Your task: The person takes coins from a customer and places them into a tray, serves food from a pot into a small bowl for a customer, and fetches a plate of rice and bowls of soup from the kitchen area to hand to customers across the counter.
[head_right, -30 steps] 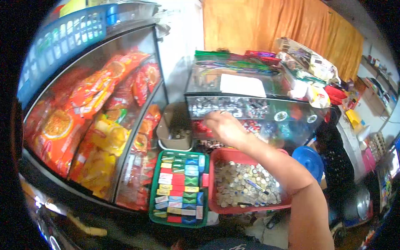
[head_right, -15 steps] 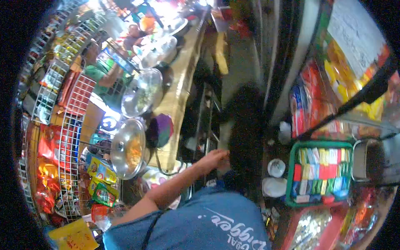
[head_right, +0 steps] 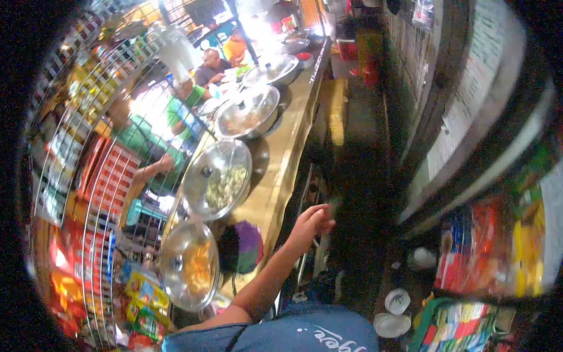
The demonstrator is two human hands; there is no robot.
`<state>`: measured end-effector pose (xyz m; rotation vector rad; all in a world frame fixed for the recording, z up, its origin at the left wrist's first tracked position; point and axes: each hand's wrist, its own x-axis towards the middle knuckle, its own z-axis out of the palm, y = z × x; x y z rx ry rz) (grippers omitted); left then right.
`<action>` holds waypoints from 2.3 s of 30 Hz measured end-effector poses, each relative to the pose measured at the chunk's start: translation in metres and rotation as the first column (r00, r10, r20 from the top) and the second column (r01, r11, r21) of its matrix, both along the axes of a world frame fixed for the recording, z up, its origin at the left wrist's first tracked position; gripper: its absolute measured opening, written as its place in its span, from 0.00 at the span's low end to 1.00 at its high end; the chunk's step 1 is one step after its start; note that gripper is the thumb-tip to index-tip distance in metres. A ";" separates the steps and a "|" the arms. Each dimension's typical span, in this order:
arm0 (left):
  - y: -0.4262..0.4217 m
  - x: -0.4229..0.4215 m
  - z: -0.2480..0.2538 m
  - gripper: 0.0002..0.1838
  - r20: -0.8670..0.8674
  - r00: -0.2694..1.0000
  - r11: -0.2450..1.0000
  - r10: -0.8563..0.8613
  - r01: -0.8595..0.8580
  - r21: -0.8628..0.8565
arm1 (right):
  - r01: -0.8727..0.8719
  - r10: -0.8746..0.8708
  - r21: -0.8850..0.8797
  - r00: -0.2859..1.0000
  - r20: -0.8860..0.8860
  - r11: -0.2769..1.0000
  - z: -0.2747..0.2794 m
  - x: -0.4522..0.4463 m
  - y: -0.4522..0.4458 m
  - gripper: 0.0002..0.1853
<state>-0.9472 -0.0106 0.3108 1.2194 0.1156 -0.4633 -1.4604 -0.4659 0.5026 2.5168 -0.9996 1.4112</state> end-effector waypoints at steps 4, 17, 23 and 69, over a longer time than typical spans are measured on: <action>0.001 0.104 -0.019 0.19 0.177 0.977 0.977 0.123 -0.150 0.150 | -0.355 0.482 0.850 0.865 0.140 0.390 -0.047 0.209 0.133 0.11; 0.046 0.260 0.016 0.19 0.668 0.744 0.615 -0.004 -0.525 0.589 | -0.547 0.435 0.510 0.271 0.858 -0.664 -0.022 0.794 0.258 0.09; 0.058 0.269 -0.011 0.18 0.551 0.803 0.494 0.228 -0.583 0.645 | -0.356 0.368 0.359 0.045 0.929 -0.863 -0.033 1.008 0.304 0.07; 0.010 0.345 -0.041 0.28 0.452 0.053 -0.412 0.891 -0.328 0.850 | -0.355 0.692 0.623 -0.107 0.713 -0.697 0.026 1.602 0.862 0.15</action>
